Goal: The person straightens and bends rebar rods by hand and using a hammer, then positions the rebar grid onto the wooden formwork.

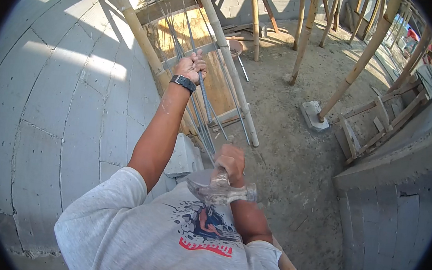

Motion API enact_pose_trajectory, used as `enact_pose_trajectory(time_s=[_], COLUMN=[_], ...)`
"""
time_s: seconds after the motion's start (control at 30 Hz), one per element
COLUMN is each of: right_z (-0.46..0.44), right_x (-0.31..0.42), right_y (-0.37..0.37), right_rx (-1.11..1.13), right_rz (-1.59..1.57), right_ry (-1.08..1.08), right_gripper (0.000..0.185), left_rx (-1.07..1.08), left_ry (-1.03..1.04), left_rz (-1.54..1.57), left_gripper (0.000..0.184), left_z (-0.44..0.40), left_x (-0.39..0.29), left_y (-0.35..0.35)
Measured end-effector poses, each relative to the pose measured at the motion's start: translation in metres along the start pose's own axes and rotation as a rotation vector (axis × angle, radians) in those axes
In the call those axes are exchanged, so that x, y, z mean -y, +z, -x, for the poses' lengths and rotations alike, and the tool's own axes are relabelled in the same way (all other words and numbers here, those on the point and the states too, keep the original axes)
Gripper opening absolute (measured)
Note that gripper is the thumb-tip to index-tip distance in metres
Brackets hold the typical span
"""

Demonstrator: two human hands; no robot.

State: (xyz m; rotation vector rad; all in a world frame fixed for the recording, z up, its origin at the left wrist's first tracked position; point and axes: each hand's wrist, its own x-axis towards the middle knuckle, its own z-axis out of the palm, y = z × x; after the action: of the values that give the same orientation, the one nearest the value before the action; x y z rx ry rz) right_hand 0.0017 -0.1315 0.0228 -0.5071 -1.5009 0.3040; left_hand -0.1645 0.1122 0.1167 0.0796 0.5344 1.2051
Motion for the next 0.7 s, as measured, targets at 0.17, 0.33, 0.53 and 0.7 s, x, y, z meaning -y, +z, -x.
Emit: enact_pose_trajectory(time_s=[0.17,0.33,0.53,0.7], right_z=[-0.009,-0.010,-0.016,-0.023], right_x=[-0.031,0.015,-0.021,0.008], right_y=[0.015,0.007,-0.004,0.005], right_rx=[-0.168,-0.210,-0.098,-0.127], right_rz=[0.133,-0.055,0.196,0.064], right_ry=[0.044,-0.127,-0.169,-0.117], right_gripper=[0.039,0.035,0.035,0.045], left_rx=[0.063,0.037,0.012,0.013], left_ry=[0.032,-0.006,0.001,0.019], left_rz=[-0.038,0.068,-0.039,0.033], left_gripper=[0.027,0.029,0.016,0.017], left_z=[-0.017,-0.006,-0.012,-0.005], left_x=[0.002,0.004,0.004,0.001], left_y=[0.014,0.013,0.006,0.010])
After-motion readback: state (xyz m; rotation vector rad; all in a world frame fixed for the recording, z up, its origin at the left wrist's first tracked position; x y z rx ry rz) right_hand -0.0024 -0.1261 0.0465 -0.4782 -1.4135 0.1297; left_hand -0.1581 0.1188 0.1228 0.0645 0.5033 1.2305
